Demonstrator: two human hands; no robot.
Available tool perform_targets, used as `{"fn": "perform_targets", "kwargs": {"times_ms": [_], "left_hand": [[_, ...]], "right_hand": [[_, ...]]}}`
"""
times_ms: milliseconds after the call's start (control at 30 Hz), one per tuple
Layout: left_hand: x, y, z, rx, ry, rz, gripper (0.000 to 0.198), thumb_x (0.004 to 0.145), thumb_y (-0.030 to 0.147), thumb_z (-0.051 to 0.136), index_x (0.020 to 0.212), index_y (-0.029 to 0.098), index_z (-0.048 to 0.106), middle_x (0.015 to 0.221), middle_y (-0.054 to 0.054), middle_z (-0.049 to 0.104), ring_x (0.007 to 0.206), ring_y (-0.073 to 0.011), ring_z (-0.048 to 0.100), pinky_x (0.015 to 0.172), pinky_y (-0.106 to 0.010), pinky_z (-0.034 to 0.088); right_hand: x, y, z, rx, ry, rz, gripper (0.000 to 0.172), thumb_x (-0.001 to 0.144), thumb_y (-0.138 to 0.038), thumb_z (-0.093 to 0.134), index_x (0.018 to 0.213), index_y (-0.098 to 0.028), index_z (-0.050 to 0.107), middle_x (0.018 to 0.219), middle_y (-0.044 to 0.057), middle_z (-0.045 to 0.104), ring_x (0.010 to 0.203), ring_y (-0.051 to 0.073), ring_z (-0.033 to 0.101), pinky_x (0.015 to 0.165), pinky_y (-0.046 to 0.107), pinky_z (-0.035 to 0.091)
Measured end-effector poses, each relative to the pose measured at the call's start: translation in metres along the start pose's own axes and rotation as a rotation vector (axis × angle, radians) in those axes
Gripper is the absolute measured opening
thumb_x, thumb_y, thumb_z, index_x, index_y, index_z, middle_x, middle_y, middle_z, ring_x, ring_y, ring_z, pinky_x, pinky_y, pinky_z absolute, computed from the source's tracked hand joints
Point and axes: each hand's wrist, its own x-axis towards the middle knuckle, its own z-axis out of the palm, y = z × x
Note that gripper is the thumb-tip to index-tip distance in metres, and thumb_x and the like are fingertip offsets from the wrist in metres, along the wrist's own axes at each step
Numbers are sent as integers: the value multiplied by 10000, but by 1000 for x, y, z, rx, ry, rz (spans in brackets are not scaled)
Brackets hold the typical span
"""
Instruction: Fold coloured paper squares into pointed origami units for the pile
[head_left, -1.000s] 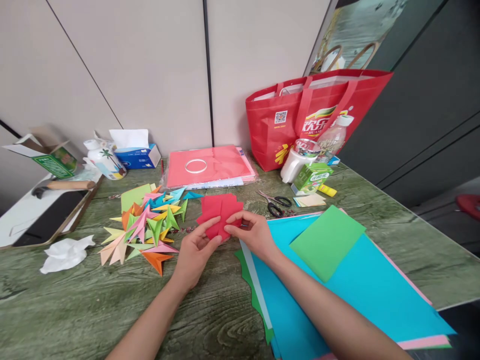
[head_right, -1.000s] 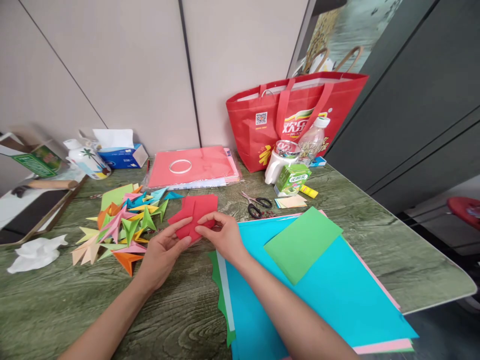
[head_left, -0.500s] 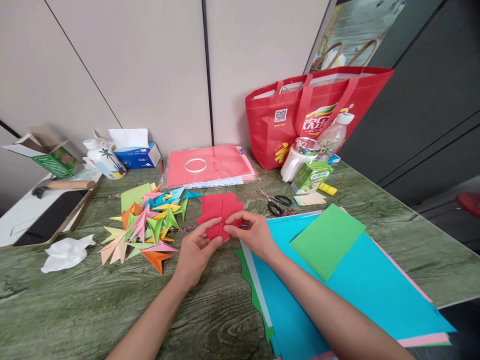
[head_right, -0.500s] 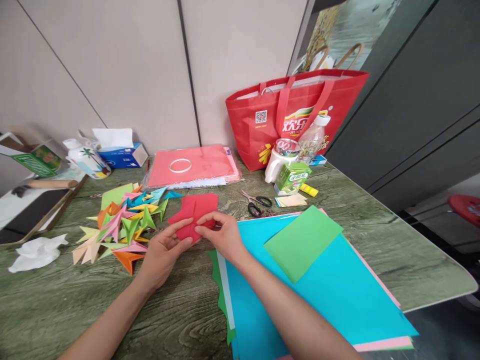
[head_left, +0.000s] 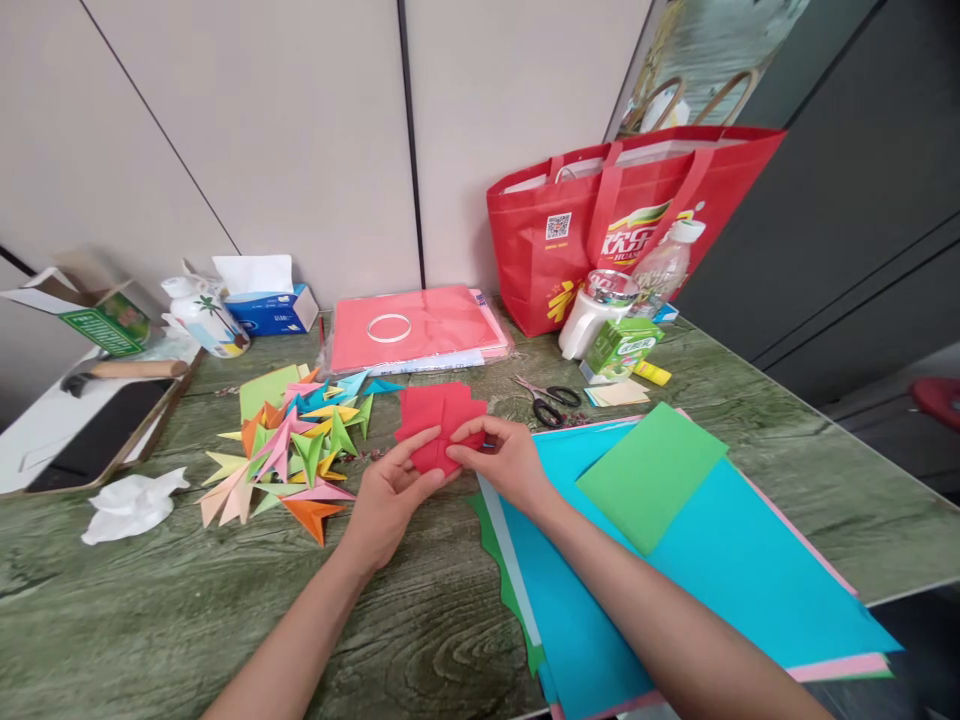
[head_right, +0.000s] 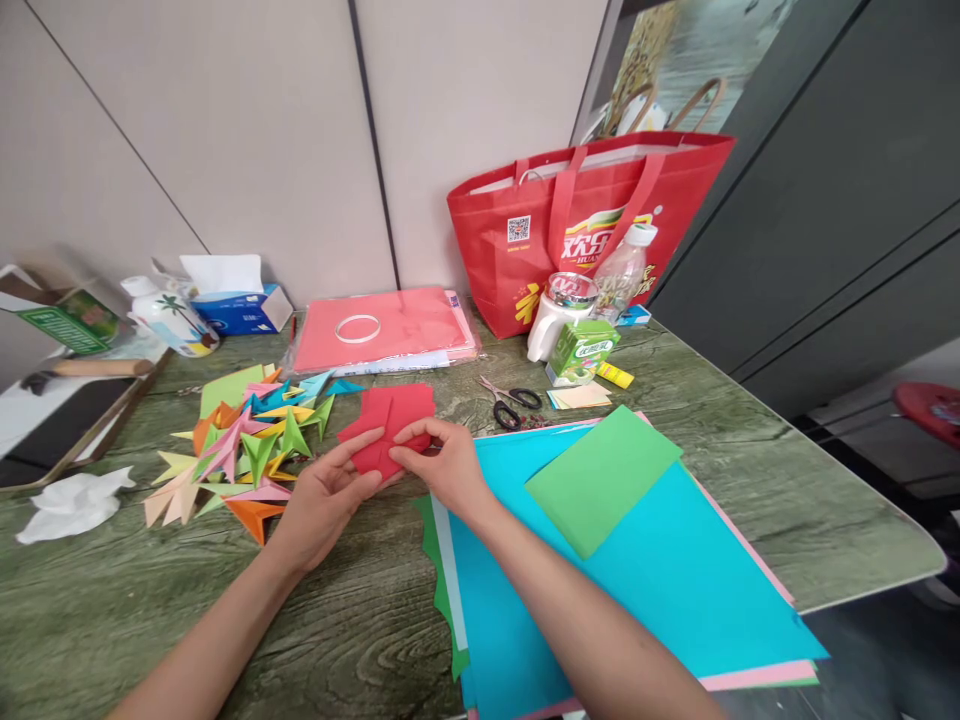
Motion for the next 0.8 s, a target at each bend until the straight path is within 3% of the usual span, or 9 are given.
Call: {"fn": "perform_targets", "kwargs": {"times_ms": [133,467,633,700,800], "left_hand": [[1,-4,-3,112,8,18,501,665,203,664,1144,166,523,986,-68,665,887,-200,615,865,-375,452],[0,-10,-4,202,31,56,298,682,207,650,978,183,627,907,-41,695,829,-179,640,779,-275,493],[0,-10,-5,237,62,85,305,679,214,652,982,184,630,914,-42,694,825,-175,640,757,-258,496],[1,-10,-6,245,80,91,312,676,218,653,985,179,627,899,-43,697,813,-172,641,745,-253,497],[0,-8,-5,269,92,92,317,671,228,653,979,163,628,914,-56,691,799,-176,640,724,-257,500]], "right_hand": [[0,-1,0,11,-5,23,140,594,-241,674,694,-152,633,634,10,617,524,106,514,496,217,418],[2,5,-2,7,-15,-7,134,596,-247,684,692,-163,644,661,16,611,565,115,518,520,227,429],[5,4,-7,74,-113,8,153,631,-263,661,743,-162,635,727,24,626,665,135,561,610,251,459],[5,3,-9,83,-168,-3,209,624,-255,667,809,-168,619,803,29,625,735,146,573,656,260,468],[3,1,-8,123,-187,-18,454,577,-197,693,996,-205,517,939,30,588,794,155,577,650,260,486]]}}
